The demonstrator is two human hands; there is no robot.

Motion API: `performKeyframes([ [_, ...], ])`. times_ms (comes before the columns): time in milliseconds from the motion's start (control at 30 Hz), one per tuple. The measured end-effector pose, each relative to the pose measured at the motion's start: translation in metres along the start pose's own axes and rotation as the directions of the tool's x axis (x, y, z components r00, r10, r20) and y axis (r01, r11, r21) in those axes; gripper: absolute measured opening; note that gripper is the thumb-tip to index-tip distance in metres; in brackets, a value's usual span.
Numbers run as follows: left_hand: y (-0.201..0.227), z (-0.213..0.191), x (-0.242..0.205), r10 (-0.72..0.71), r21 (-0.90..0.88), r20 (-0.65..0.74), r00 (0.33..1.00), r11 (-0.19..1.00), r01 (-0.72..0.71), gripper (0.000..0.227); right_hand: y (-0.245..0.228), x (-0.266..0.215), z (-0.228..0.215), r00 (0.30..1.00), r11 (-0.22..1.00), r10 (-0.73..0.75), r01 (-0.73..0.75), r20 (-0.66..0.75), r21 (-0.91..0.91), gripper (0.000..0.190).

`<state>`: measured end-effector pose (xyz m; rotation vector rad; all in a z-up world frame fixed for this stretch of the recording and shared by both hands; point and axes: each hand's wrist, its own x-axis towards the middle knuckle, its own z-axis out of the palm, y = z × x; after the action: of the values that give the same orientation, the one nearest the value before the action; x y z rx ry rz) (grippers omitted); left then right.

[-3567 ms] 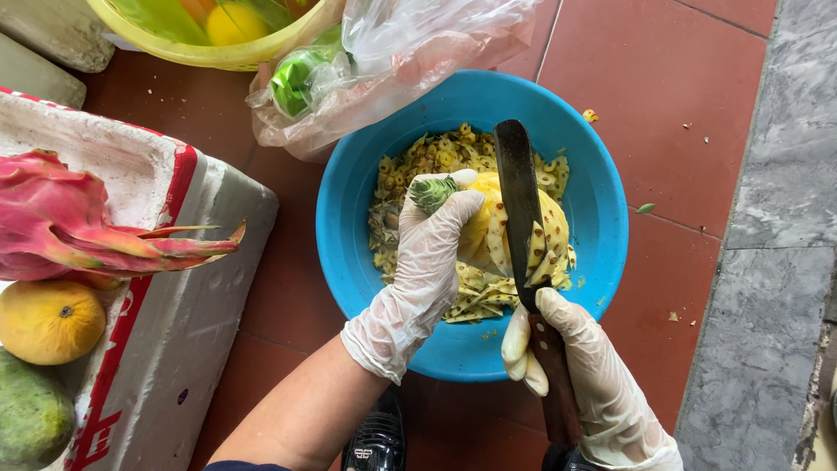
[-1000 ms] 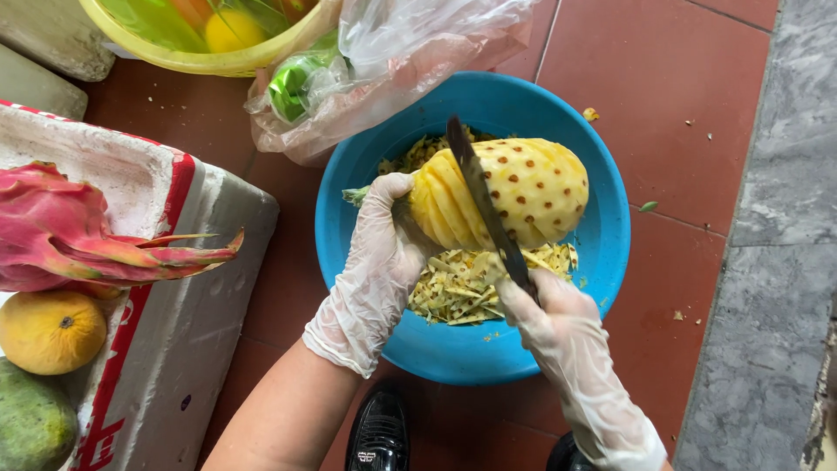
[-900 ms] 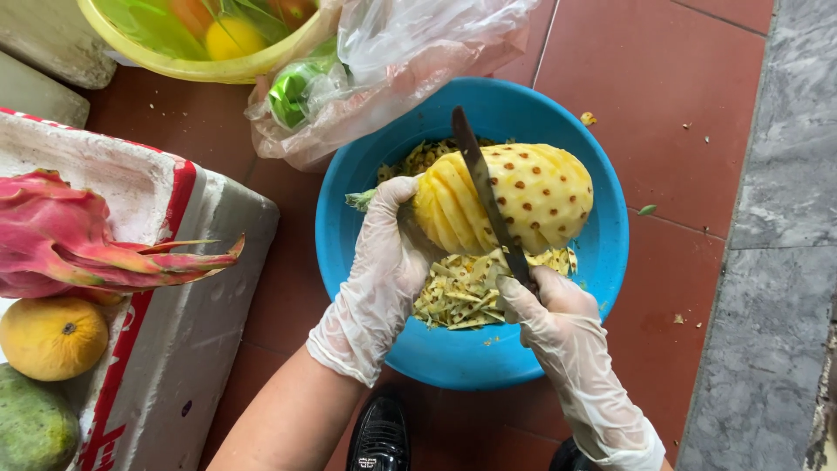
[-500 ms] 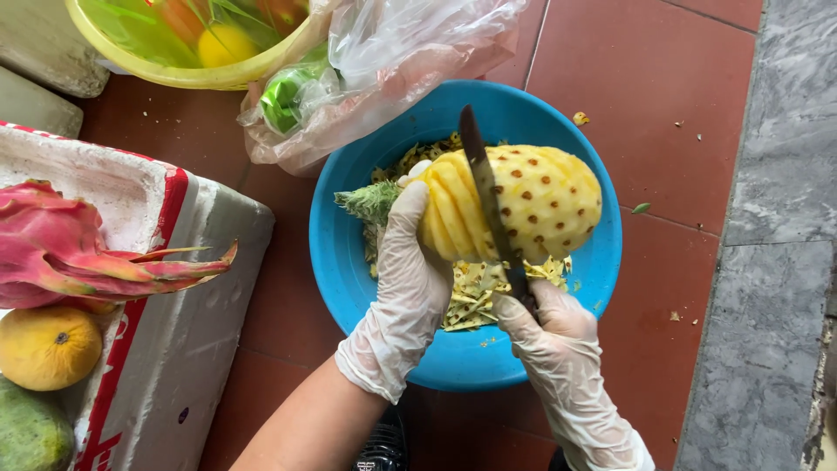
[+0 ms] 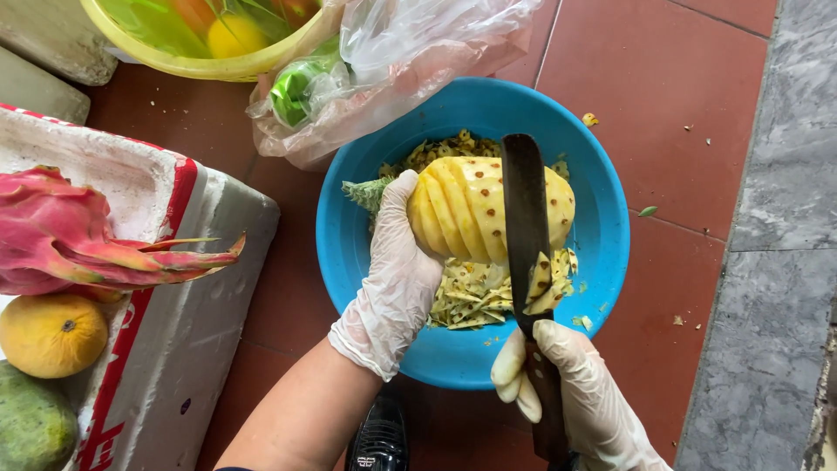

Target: Carving out the eyes of a peeled pineapple using a knife in a spiral pattern

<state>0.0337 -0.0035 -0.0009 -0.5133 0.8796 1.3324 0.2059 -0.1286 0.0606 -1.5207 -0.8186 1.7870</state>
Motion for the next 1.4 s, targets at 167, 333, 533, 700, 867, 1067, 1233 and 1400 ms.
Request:
performKeyframes([
  [167,0.007,0.005,-0.007,0.000,-0.008,-0.059,0.998,1.000,0.000,0.048,0.001,0.001,0.004,0.999,0.997,0.040,-0.038,-0.033,0.067,0.068],
  [333,0.007,0.003,-0.006,-0.019,0.002,-0.029,0.999,1.000,0.019,0.051,0.003,0.007,-0.003,0.999,1.000,0.010,-0.010,0.046,0.004,0.068],
  [533,0.006,0.006,-0.009,-0.055,0.019,-0.039,0.998,0.998,0.055,0.049,-0.003,0.008,-0.002,0.999,0.999,-0.006,0.008,0.050,-0.040,0.067],
  [700,0.005,0.009,-0.011,-0.038,0.044,-0.071,0.997,0.998,0.041,0.048,-0.010,0.012,0.004,1.000,0.999,0.007,-0.006,0.025,-0.036,0.068],
  [867,0.003,0.006,-0.005,-0.009,0.052,-0.041,0.999,0.999,0.011,0.047,-0.009,0.015,0.003,0.998,0.991,0.050,-0.054,-0.029,-0.120,0.069],
  [1067,0.002,0.002,0.000,0.046,0.041,-0.017,0.999,0.998,-0.046,0.042,-0.023,0.012,0.014,0.994,0.993,0.027,-0.039,-0.110,-0.110,0.065],
  [1233,0.004,-0.012,-0.006,0.209,0.062,-0.047,0.977,0.977,-0.206,0.038,-0.015,0.025,0.016,1.000,0.993,-0.009,0.008,-0.010,-0.116,0.067],
  [1400,0.014,-0.027,-0.014,0.368,0.084,-0.070,0.927,0.928,-0.362,0.035,0.014,0.030,0.018,0.997,0.998,0.027,-0.023,0.065,-0.064,0.070],
])
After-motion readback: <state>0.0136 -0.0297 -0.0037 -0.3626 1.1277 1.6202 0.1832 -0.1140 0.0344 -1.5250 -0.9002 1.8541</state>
